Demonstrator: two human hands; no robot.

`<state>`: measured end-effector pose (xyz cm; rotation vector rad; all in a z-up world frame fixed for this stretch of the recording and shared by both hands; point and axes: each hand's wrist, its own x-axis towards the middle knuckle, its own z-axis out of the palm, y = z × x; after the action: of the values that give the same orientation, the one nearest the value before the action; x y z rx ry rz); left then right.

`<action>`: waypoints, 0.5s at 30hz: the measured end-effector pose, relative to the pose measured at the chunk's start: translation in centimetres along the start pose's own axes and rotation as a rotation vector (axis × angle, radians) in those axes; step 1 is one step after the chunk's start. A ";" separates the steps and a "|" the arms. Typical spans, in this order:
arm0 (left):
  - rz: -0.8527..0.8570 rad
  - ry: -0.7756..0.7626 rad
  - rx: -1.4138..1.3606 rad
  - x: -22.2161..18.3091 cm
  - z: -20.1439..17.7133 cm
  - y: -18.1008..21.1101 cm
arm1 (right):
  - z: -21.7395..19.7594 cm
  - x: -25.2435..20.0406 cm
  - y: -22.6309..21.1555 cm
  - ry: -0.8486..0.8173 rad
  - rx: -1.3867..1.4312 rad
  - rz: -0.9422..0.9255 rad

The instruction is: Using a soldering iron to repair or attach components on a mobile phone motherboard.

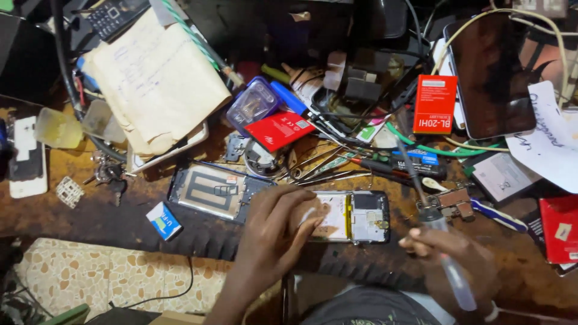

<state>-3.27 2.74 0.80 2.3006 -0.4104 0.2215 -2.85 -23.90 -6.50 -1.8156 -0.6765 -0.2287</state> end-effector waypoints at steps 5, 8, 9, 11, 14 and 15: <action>-0.180 0.179 0.133 -0.9 2.3 0.8 | 1.6 -0.7 -1.9 0.267 0.010 0.195; -0.245 0.239 0.070 -0.4 2.6 1.6 | 1.1 -0.6 -3.3 0.227 -0.108 0.299; -0.241 0.236 0.071 -0.3 2.9 1.7 | 1.0 -0.5 -3.6 0.232 -0.107 0.299; -0.325 0.259 0.079 0.0 3.5 1.8 | 0.9 -0.2 -4.0 0.209 -0.150 0.314; -0.443 0.229 0.086 0.0 4.7 1.4 | 0.8 -0.6 -3.5 0.219 -0.101 0.332; -0.443 0.225 0.089 0.1 4.6 1.6 | 0.7 -0.5 -3.5 0.221 -0.098 0.335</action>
<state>-3.60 -1.70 -1.25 2.3531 0.2285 0.2750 -5.36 -22.70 -4.13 -1.9303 -0.2040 -0.2365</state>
